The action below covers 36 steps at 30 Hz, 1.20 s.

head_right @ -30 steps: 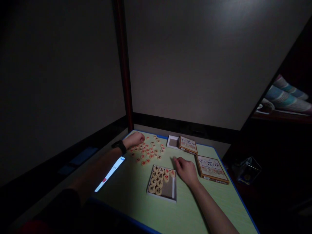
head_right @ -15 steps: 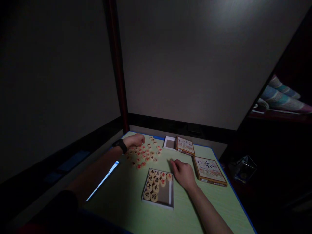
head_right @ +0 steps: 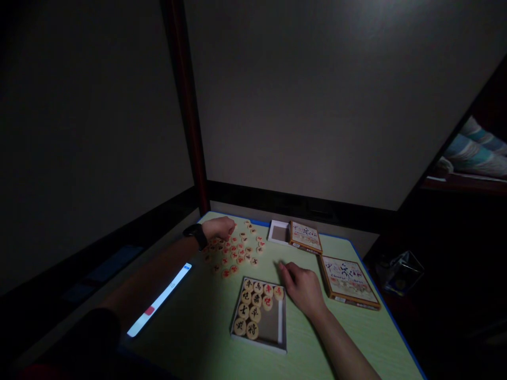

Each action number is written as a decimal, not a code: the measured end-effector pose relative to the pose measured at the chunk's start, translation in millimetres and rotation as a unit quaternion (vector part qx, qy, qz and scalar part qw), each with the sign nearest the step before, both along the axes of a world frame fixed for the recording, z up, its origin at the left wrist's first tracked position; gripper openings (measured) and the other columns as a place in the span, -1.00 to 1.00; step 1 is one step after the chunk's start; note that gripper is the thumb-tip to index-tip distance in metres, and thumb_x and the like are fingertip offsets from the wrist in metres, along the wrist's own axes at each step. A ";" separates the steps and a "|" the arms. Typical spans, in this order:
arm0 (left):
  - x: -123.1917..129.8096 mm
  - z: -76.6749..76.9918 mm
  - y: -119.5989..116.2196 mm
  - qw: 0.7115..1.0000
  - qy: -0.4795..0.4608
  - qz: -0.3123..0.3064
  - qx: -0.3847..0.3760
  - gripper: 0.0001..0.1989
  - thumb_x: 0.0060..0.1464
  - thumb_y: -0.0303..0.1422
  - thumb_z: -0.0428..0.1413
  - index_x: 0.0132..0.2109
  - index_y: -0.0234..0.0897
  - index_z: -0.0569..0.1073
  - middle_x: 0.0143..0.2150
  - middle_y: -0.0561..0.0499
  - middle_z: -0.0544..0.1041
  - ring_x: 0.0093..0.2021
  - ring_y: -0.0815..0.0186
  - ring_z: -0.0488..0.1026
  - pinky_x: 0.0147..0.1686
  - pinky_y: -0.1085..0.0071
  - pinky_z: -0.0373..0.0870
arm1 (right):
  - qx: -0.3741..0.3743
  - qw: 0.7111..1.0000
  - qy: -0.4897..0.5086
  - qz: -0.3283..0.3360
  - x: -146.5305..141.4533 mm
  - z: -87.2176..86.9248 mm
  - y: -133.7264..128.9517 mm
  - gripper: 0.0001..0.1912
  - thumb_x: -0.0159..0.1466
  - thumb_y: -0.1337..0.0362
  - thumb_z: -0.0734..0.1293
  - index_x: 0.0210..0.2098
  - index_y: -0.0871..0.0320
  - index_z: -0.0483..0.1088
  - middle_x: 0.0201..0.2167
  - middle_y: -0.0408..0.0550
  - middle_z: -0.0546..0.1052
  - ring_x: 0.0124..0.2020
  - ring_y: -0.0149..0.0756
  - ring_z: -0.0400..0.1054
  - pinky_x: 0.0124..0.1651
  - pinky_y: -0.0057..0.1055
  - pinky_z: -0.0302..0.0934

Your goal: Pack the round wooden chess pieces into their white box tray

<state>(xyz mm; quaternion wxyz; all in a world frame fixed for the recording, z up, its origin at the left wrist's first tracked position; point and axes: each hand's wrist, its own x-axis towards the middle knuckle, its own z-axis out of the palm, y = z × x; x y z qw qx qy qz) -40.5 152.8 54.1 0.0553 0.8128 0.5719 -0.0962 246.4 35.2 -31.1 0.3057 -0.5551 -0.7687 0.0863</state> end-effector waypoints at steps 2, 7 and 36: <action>-0.2 3.1 0.4 1.000 -0.002 -0.004 0.006 -0.75 -0.21 -0.50 0.28 -0.26 -0.33 0.59 -0.25 -0.10 0.61 -0.25 0.20 0.53 -0.32 0.48 0.38 | 0.002 1.000 0.000 0.000 0.2 -0.7 0.1 -0.34 0.37 -0.17 0.00 -0.39 0.15 0.51 -0.59 0.01 0.55 -0.58 -0.23 0.44 -0.47 -0.43 0.09; -0.2 13.8 18.8 0.999 -0.018 0.001 0.042 -0.80 -0.05 -0.52 0.18 -0.21 -0.35 0.58 -0.22 -0.17 0.61 -0.19 0.19 0.54 -0.24 0.47 0.40 | 0.004 1.000 0.001 -0.005 -0.4 -2.1 0.9 -0.36 0.38 -0.15 0.02 -0.38 0.15 0.52 -0.60 0.01 0.55 -0.59 -0.22 0.44 -0.50 -0.43 0.07; 97.8 4.7 -83.4 0.926 -0.285 -0.173 0.181 -0.82 0.24 -0.43 0.02 -0.10 -0.31 0.51 -0.12 -0.09 0.53 -0.09 0.25 0.47 -0.01 0.38 0.38 | -0.076 0.881 0.468 0.003 -15.9 28.4 -2.5 -0.38 0.11 -0.25 0.36 -0.13 0.15 0.48 -0.24 0.04 0.60 -0.30 -0.18 0.48 -0.27 -0.29 0.39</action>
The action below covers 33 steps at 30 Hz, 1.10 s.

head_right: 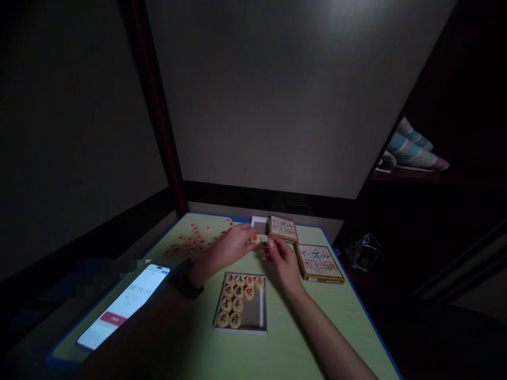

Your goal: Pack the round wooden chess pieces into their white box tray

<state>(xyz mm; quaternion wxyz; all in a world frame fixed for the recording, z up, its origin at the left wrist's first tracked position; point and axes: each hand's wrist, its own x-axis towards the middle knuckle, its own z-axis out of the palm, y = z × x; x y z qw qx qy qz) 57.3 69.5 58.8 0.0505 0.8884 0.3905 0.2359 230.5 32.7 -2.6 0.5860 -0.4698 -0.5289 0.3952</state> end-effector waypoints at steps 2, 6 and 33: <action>8.0 -6.4 -21.4 0.999 -0.040 -0.012 -0.013 -0.81 0.22 -0.45 0.05 -0.09 -0.30 0.52 -0.10 -0.08 0.52 -0.12 0.26 0.48 -0.04 0.39 0.40 | -0.022 0.994 0.094 0.060 -5.0 6.1 -3.0 -0.39 0.03 -0.21 0.45 -0.13 0.14 0.50 -0.21 0.02 0.60 -0.30 -0.19 0.50 -0.23 -0.24 0.44; 6.1 -16.9 -36.3 0.993 -0.113 -0.013 -0.029 -0.79 0.22 -0.46 0.07 -0.08 -0.24 0.57 -0.16 -0.03 0.55 -0.14 0.30 0.48 -0.03 0.40 0.40 | -0.044 0.987 0.121 0.099 -9.9 8.8 -7.1 -0.50 -0.04 -0.06 0.55 -0.24 0.17 0.56 -0.34 -0.04 0.62 -0.38 -0.27 0.49 -0.24 -0.25 0.46; -2.3 -50.3 -23.9 0.964 -0.192 0.115 -0.143 -0.77 0.00 -0.50 0.22 -0.14 -0.28 0.57 -0.22 -0.01 0.61 -0.30 0.34 0.53 -0.21 0.43 0.48 | 0.014 0.789 -0.583 0.191 6.3 56.1 -52.6 -0.87 0.18 0.41 0.35 -0.26 0.17 0.49 -0.47 -0.10 0.52 -0.45 -0.33 0.33 -0.41 -0.46 0.03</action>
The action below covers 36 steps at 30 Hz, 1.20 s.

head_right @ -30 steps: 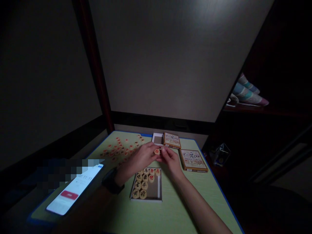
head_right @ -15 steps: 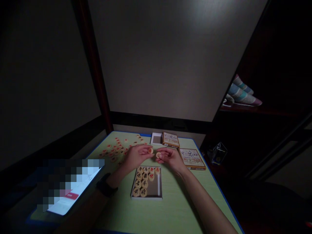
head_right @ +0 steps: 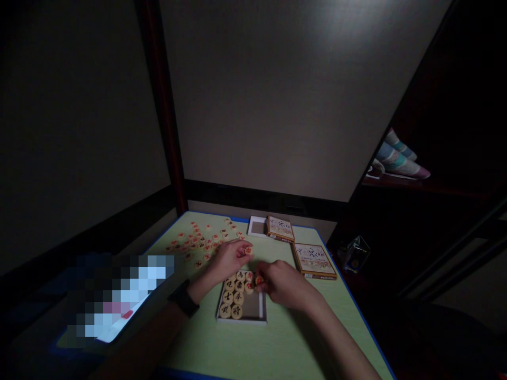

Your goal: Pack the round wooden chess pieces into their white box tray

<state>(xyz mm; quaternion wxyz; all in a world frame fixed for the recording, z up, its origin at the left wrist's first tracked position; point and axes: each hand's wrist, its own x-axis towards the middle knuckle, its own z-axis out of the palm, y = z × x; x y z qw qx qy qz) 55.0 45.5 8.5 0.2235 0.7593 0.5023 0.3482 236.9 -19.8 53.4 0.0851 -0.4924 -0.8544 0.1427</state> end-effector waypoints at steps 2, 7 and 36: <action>0.1 -2.2 0.7 1.000 0.006 -0.004 0.011 -0.76 0.00 -0.51 0.21 -0.13 -0.27 0.57 -0.22 0.00 0.61 -0.30 0.34 0.53 -0.21 0.43 0.47 | 0.000 1.000 -0.015 0.022 -1.9 -0.4 -1.2 -0.85 0.16 0.42 0.37 -0.26 0.16 0.51 -0.37 -0.05 0.56 -0.35 -0.29 0.40 -0.32 -0.45 0.11; -0.6 -3.8 0.7 0.999 0.021 -0.005 0.028 -0.79 -0.01 -0.48 0.21 -0.17 -0.26 0.58 -0.23 0.01 0.60 -0.26 0.32 0.52 -0.14 0.42 0.44 | -0.013 0.998 -0.040 0.054 -9.4 -2.1 -0.6 -0.81 0.07 0.54 0.33 -0.46 0.16 0.52 -0.33 -0.06 0.56 -0.33 -0.31 0.43 -0.29 -0.47 0.15; -0.1 -1.7 -4.2 0.997 0.043 -0.053 0.039 -0.76 -0.04 -0.56 0.20 -0.18 -0.27 0.57 -0.22 0.00 0.60 -0.20 0.27 0.51 -0.08 0.39 0.44 | -0.007 0.998 -0.063 0.029 -15.7 -9.4 1.6 -0.83 0.09 0.48 0.24 -0.34 0.16 0.37 -0.50 -0.14 0.45 -0.52 -0.42 0.17 -0.44 -0.41 -0.19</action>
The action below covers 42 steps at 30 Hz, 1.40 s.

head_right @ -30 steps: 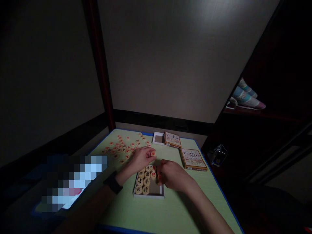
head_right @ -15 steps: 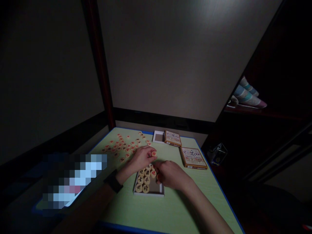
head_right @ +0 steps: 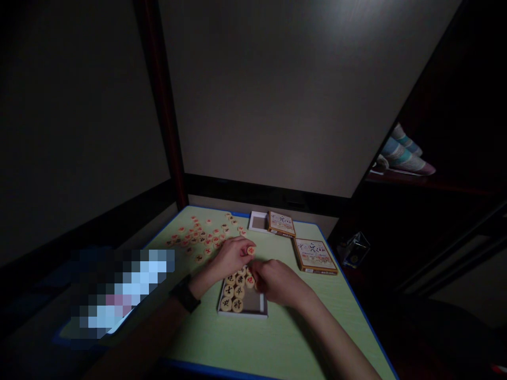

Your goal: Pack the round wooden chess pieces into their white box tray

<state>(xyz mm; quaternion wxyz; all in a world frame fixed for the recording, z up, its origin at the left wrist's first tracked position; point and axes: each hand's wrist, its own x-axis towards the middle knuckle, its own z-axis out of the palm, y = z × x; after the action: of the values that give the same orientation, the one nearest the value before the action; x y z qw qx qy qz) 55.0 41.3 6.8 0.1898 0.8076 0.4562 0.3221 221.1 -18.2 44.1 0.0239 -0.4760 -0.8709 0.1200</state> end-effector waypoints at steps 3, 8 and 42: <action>0.3 -0.5 -0.1 1.000 0.001 -0.004 -0.003 -0.75 -0.04 -0.59 0.20 -0.18 -0.28 0.58 -0.21 -0.01 0.60 -0.20 0.28 0.51 -0.08 0.40 0.43 | 0.013 1.000 -0.009 -0.001 0.5 0.9 -1.2 -0.87 0.13 0.45 0.24 -0.33 0.15 0.36 -0.48 -0.11 0.46 -0.49 -0.39 0.20 -0.42 -0.39 -0.20; 1.2 -3.4 0.5 1.000 -0.020 0.004 -0.022 -0.71 -0.05 -0.58 0.22 -0.13 -0.27 0.56 -0.19 0.01 0.60 -0.22 0.30 0.51 -0.11 0.42 0.44 | 0.028 0.999 -0.014 0.015 1.7 2.0 -2.1 -0.90 0.15 0.44 0.25 -0.35 0.14 0.31 -0.48 -0.13 0.45 -0.48 -0.38 0.21 -0.43 -0.39 -0.20; -2.0 -4.3 2.0 0.903 -0.187 -0.204 -0.329 -0.61 -0.29 -0.14 0.38 -0.47 -0.38 0.49 -0.52 0.07 0.48 -0.49 0.41 0.36 -0.51 0.50 0.19 | 0.040 0.989 0.126 0.065 14.8 9.8 7.4 -0.77 0.35 0.28 0.26 -0.19 0.14 0.57 -0.33 -0.01 0.57 -0.31 -0.30 0.42 -0.23 -0.42 0.17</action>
<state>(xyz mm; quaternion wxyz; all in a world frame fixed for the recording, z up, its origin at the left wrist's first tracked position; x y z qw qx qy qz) 53.0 43.4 2.6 0.5881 0.6996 0.3177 0.2528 236.0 -10.8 53.8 0.1451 -0.3979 -0.8942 0.1452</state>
